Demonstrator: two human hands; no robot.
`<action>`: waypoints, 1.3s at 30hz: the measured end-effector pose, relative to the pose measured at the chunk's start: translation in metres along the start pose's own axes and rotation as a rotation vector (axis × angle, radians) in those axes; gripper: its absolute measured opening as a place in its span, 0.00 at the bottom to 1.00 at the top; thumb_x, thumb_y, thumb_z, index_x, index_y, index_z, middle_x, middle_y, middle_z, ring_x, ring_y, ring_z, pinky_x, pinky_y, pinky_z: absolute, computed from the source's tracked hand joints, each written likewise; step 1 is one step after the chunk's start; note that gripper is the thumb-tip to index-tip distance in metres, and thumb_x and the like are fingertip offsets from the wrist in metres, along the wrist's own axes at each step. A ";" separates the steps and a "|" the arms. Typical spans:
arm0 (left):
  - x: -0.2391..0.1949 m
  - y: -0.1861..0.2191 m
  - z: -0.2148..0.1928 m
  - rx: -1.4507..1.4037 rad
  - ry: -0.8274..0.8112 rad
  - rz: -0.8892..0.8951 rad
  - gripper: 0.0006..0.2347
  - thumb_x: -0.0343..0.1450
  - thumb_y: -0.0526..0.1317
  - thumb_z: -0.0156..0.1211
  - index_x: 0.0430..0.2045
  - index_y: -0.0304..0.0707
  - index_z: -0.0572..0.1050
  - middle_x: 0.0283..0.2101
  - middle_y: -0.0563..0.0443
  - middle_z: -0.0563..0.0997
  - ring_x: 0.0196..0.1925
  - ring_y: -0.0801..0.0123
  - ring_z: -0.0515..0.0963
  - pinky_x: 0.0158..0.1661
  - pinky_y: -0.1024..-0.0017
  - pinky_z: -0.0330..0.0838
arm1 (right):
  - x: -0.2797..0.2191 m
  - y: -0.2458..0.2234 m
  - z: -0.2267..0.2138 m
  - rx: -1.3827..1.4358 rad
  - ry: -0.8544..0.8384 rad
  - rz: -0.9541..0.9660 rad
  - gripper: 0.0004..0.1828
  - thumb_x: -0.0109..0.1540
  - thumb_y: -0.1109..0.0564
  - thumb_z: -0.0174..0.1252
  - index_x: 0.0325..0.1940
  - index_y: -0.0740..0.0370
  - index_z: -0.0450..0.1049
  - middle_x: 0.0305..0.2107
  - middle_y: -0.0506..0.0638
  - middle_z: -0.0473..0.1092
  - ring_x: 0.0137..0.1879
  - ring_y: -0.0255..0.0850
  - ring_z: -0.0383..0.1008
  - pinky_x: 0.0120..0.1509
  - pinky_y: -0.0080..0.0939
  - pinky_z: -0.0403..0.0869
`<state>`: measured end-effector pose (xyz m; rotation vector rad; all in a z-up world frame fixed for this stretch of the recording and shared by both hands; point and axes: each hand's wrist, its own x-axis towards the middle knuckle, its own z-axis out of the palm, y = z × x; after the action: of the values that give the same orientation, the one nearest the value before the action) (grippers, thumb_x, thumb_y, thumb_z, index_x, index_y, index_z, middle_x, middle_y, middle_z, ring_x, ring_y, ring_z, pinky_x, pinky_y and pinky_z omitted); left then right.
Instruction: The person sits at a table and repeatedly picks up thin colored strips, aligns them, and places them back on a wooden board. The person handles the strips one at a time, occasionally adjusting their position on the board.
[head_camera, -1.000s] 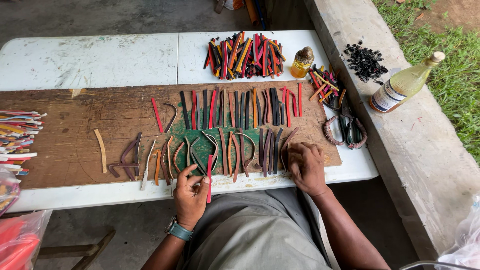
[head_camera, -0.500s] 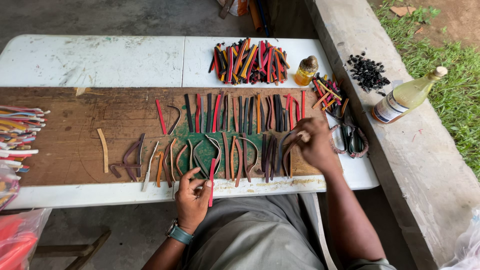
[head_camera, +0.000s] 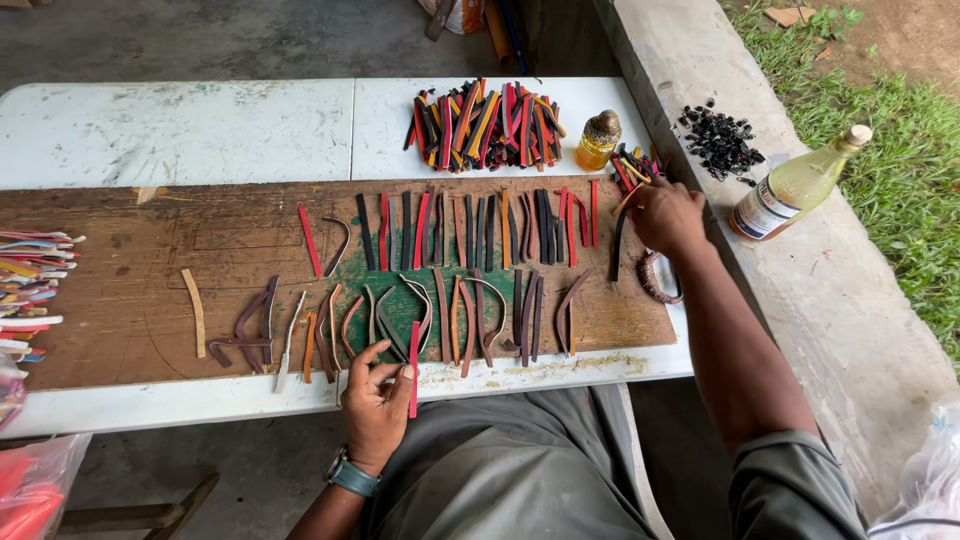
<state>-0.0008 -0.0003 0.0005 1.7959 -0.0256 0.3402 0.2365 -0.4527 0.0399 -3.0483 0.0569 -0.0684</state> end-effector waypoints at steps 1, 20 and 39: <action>0.001 0.001 0.000 0.010 0.003 -0.004 0.19 0.71 0.33 0.63 0.57 0.31 0.67 0.32 0.45 0.86 0.25 0.78 0.80 0.26 0.79 0.73 | 0.002 0.000 0.012 -0.007 0.026 -0.015 0.15 0.66 0.52 0.55 0.53 0.40 0.83 0.54 0.47 0.74 0.61 0.49 0.68 0.65 0.59 0.60; 0.003 0.004 -0.001 0.089 0.003 0.037 0.19 0.71 0.36 0.63 0.56 0.32 0.68 0.31 0.49 0.86 0.25 0.80 0.80 0.26 0.80 0.72 | -0.109 -0.039 -0.020 0.524 -0.104 -0.075 0.14 0.63 0.59 0.67 0.53 0.55 0.80 0.44 0.49 0.78 0.46 0.38 0.83 0.50 0.38 0.81; -0.012 0.032 0.029 -0.191 -0.199 -0.148 0.24 0.70 0.31 0.64 0.61 0.31 0.63 0.37 0.46 0.84 0.38 0.73 0.83 0.38 0.77 0.79 | -0.085 -0.021 0.049 0.775 -0.207 -0.256 0.16 0.57 0.65 0.68 0.50 0.67 0.80 0.40 0.56 0.79 0.43 0.41 0.78 0.49 0.42 0.76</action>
<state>-0.0121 -0.0376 0.0222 1.6253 -0.0635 0.0503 0.1548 -0.4239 -0.0109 -2.2555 -0.3018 0.1684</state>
